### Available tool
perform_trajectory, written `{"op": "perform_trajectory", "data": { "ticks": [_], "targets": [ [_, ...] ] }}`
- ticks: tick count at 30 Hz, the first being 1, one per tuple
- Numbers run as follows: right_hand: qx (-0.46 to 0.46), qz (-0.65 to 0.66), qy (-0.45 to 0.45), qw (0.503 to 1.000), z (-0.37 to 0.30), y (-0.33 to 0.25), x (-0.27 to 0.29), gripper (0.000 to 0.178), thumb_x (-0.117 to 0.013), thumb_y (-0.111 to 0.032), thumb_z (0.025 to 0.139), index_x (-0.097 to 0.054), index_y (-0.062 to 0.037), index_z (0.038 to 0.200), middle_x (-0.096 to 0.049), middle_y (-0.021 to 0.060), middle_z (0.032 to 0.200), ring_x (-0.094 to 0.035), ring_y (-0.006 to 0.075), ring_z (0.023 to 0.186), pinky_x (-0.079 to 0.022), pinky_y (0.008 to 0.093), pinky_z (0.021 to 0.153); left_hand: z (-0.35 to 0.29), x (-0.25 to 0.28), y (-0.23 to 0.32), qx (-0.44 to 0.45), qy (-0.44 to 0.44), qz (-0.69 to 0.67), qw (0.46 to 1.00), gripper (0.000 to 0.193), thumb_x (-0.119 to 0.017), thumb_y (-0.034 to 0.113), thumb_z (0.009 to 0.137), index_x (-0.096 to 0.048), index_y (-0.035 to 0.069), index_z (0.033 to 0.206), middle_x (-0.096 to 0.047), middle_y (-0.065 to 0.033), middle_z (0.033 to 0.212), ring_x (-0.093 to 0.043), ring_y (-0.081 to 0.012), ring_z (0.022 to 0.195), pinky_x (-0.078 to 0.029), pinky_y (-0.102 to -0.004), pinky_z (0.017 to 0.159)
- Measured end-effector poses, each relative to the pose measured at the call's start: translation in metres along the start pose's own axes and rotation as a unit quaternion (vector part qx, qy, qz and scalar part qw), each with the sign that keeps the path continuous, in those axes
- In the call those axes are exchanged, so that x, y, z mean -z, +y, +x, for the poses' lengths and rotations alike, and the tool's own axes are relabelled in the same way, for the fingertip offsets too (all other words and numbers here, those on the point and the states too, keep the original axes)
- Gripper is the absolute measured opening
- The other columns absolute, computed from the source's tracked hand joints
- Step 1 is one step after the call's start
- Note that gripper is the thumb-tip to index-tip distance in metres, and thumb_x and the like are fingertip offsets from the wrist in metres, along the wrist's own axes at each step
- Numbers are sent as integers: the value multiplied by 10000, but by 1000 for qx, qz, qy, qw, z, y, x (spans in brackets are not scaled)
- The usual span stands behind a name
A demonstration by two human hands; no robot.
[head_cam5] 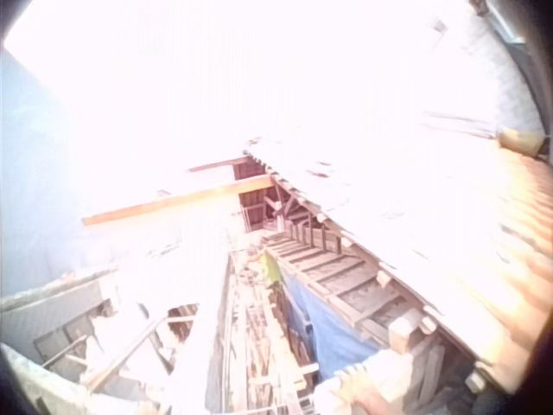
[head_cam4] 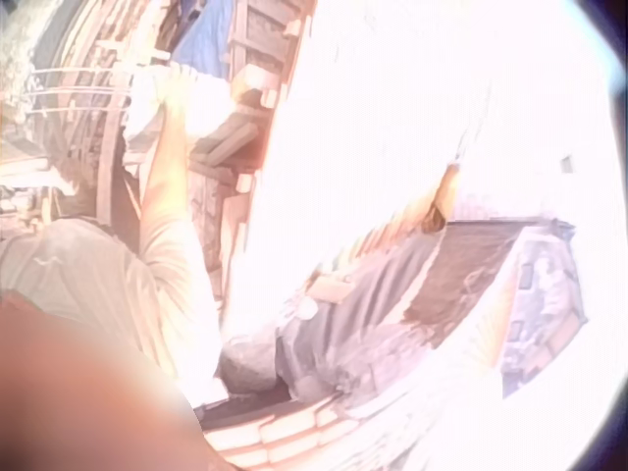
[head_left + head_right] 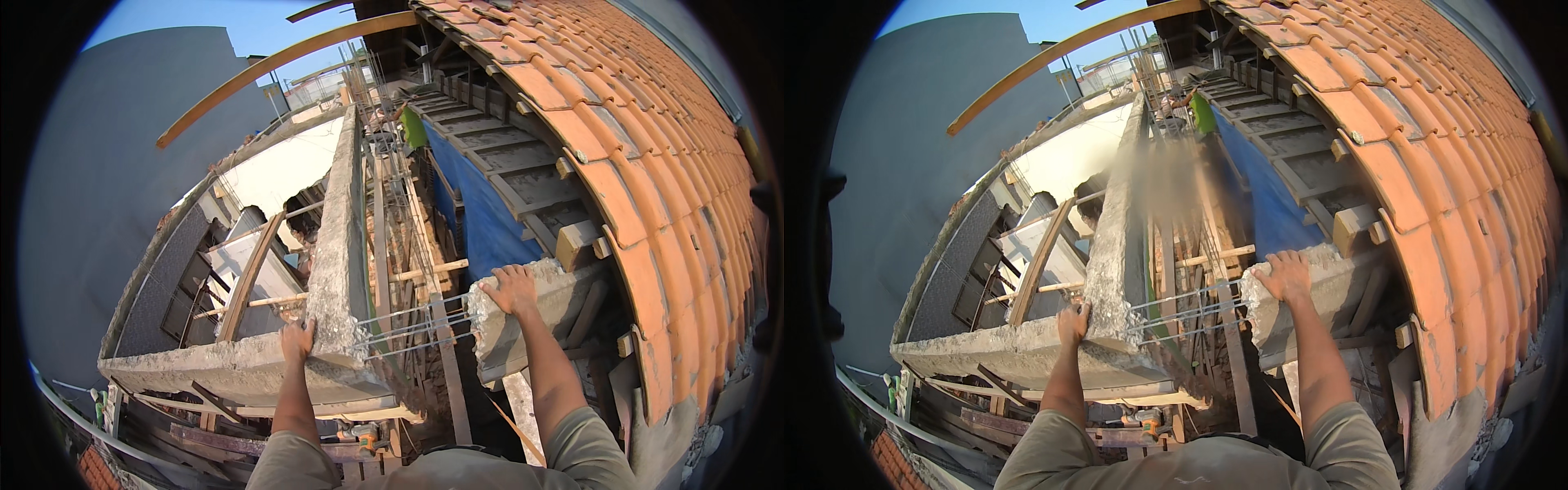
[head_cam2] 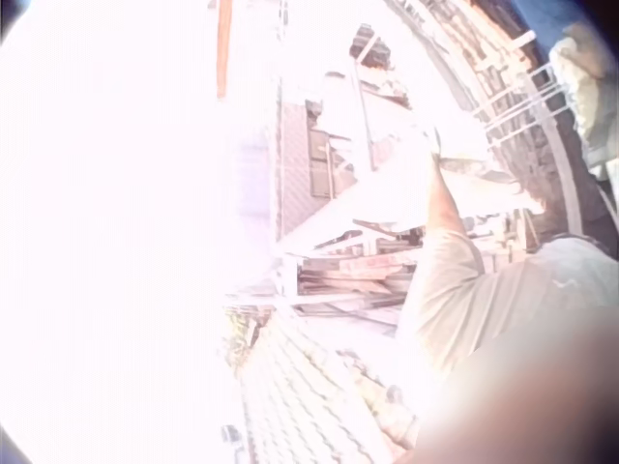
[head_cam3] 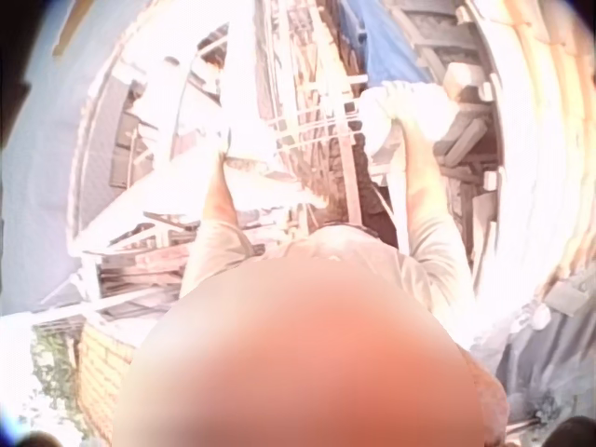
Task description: The person lifts and positions a metal roof truss onto a partially built roof structure. They repeatedly adjust the truss with both hands to align it with the existing framework and adjacent tiles.
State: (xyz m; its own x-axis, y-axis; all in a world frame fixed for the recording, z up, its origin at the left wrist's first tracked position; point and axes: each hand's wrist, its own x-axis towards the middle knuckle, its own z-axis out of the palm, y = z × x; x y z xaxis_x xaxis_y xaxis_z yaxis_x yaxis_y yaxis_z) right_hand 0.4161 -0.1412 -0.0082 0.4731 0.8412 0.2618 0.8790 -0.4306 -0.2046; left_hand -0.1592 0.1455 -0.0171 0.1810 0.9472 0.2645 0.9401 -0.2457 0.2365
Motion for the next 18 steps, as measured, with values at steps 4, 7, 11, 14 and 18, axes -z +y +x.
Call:
{"op": "perform_trajectory", "data": {
  "ticks": [4,7,11,14,18],
  "targets": [
    [-7,0,-3,1000,0,-2,2,828,-576,-803,1114,-796,-150,1572,-735,120,1629,-554,335,1603,-325,529,1381,-2,1,2,9,2,-1,1000,819,-597,698,1147,-863,-42,1378,-805,-353,1417,-718,-491,1423,-400,-587,1368],
    [-11,-3,-12,1000,-1,-3,4,832,-560,-798,1118,-777,-155,1600,-723,121,1634,-552,325,1586,-297,527,1386,-1,2,1,9,-8,-10,1000,822,-582,713,1149,-861,-18,1401,-805,-344,1429,-718,-485,1433,-390,-608,1372],
    [-12,15,-5,1000,-1,-5,5,815,-573,-795,1115,-796,-143,1551,-734,122,1595,-543,327,1599,-288,525,1400,1,3,2,6,-14,3,1000,818,-559,714,1156,-850,3,1438,-810,-321,1443,-711,-485,1446,-386,-611,1374],
    [-5,16,6,1000,-2,-5,2,796,-585,-790,1113,-805,-146,1526,-743,122,1568,-547,335,1600,-294,528,1400,-4,7,4,8,-26,-9,1000,805,-550,705,1161,-847,13,1448,-808,-306,1462,-694,-481,1473,-380,-602,1382],
    [11,4,22,1000,-1,-3,0,775,-583,-787,1118,-809,-154,1502,-767,108,1515,-586,347,1559,-324,537,1377,-8,13,10,9,-11,-15,1000,808,-550,698,1163,-850,-8,1417,-809,-300,1461,-677,-470,1499,-381,-592,1383]
  ]
}}
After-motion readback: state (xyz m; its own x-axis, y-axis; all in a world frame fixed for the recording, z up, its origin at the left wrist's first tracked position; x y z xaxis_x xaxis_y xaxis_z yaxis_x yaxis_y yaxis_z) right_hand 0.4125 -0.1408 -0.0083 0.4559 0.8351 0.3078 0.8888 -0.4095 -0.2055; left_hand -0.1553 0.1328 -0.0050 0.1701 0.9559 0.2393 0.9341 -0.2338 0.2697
